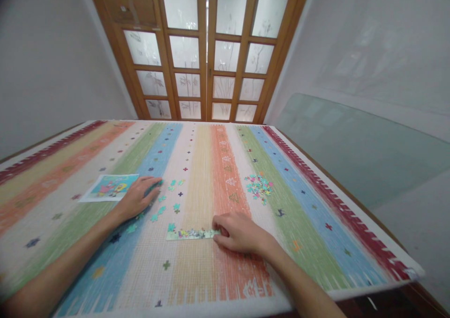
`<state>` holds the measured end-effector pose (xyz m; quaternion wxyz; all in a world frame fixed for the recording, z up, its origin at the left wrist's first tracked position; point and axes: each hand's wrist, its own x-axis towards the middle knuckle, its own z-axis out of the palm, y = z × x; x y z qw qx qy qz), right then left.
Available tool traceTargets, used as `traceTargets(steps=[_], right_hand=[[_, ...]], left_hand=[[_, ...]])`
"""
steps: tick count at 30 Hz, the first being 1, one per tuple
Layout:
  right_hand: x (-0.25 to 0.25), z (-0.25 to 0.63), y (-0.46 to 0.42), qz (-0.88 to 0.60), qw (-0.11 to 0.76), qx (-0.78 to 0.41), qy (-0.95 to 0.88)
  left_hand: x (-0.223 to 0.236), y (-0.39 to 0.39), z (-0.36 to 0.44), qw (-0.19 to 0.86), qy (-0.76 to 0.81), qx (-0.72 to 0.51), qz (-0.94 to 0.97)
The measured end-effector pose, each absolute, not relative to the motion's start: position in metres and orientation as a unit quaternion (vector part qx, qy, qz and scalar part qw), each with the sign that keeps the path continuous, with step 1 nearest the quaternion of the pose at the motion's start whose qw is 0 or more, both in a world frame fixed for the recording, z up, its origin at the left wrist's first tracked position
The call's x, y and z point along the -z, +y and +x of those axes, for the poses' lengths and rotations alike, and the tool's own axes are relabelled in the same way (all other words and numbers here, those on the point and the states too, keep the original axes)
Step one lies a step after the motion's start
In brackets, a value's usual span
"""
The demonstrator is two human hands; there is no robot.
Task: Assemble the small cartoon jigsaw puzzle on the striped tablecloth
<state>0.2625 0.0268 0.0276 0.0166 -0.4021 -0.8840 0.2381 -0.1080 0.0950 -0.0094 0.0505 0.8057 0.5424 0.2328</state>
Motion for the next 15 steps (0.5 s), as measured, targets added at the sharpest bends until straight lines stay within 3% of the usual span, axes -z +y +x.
traceTargets(steps=[15], right_hand=[[-0.029, 0.262, 0.029, -0.396, 0.017, -0.239, -0.887]], left_hand=[[-0.008, 0.135, -0.114, 0.065, 0.552, -0.138, 0.82]])
